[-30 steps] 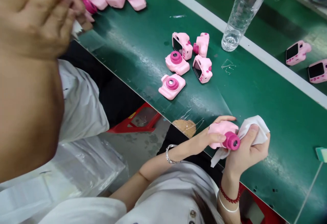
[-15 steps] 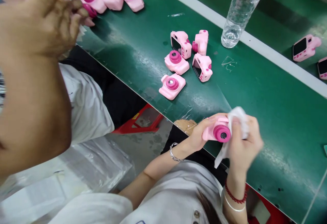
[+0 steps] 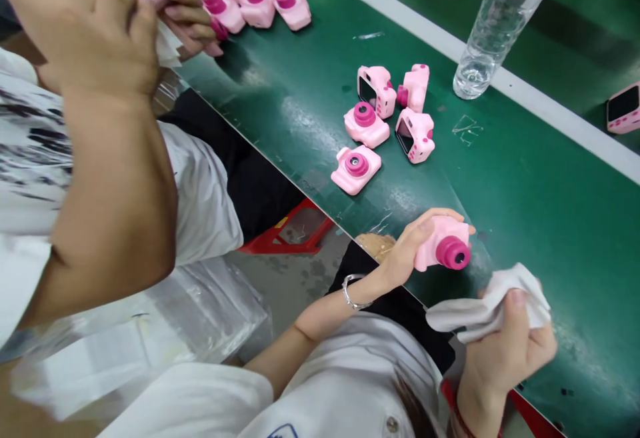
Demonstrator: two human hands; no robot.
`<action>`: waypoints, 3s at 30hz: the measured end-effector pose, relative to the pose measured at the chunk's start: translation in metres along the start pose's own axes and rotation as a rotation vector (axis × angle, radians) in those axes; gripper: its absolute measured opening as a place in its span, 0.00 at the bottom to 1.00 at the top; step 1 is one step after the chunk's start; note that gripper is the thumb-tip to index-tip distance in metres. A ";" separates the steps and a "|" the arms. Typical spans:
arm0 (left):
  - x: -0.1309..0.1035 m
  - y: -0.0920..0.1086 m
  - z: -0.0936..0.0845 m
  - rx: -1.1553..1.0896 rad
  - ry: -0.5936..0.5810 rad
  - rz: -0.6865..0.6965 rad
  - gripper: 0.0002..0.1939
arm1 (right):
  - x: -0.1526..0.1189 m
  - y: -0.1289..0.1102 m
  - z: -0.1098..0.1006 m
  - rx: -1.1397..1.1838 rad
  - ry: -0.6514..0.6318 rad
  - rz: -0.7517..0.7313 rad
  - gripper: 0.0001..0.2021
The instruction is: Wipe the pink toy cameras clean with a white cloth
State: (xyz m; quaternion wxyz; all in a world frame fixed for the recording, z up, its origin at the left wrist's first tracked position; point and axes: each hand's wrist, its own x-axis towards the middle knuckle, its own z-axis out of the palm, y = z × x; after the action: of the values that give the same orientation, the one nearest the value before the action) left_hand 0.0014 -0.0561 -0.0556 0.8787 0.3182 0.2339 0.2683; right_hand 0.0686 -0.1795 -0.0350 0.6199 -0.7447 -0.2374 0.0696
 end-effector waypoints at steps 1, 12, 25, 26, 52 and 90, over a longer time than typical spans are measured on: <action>0.000 -0.002 0.002 0.051 0.012 0.031 0.37 | 0.005 -0.004 0.005 -0.047 -0.003 -0.144 0.09; 0.011 0.010 0.019 -0.117 0.104 -0.004 0.29 | 0.004 0.009 0.038 -0.451 -0.137 -0.682 0.11; 0.017 0.016 0.037 -0.620 0.079 -0.462 0.37 | 0.022 0.002 0.031 -0.190 0.443 -0.308 0.10; 0.016 0.014 0.039 -0.585 0.079 -0.481 0.37 | 0.021 0.003 0.032 -0.294 0.301 -0.453 0.07; 0.004 -0.015 0.004 -0.614 -0.025 -0.557 0.11 | 0.057 -0.009 0.024 0.217 0.056 0.299 0.18; 0.003 -0.003 0.029 0.095 0.080 -0.069 0.28 | 0.027 0.000 0.008 -0.290 0.077 -0.536 0.09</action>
State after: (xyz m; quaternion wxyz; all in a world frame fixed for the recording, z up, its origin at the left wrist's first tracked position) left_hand 0.0217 -0.0689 -0.0384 0.8612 0.3404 0.2924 0.2388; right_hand 0.0892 -0.1603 -0.0311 0.5120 -0.7383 -0.4092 -0.1591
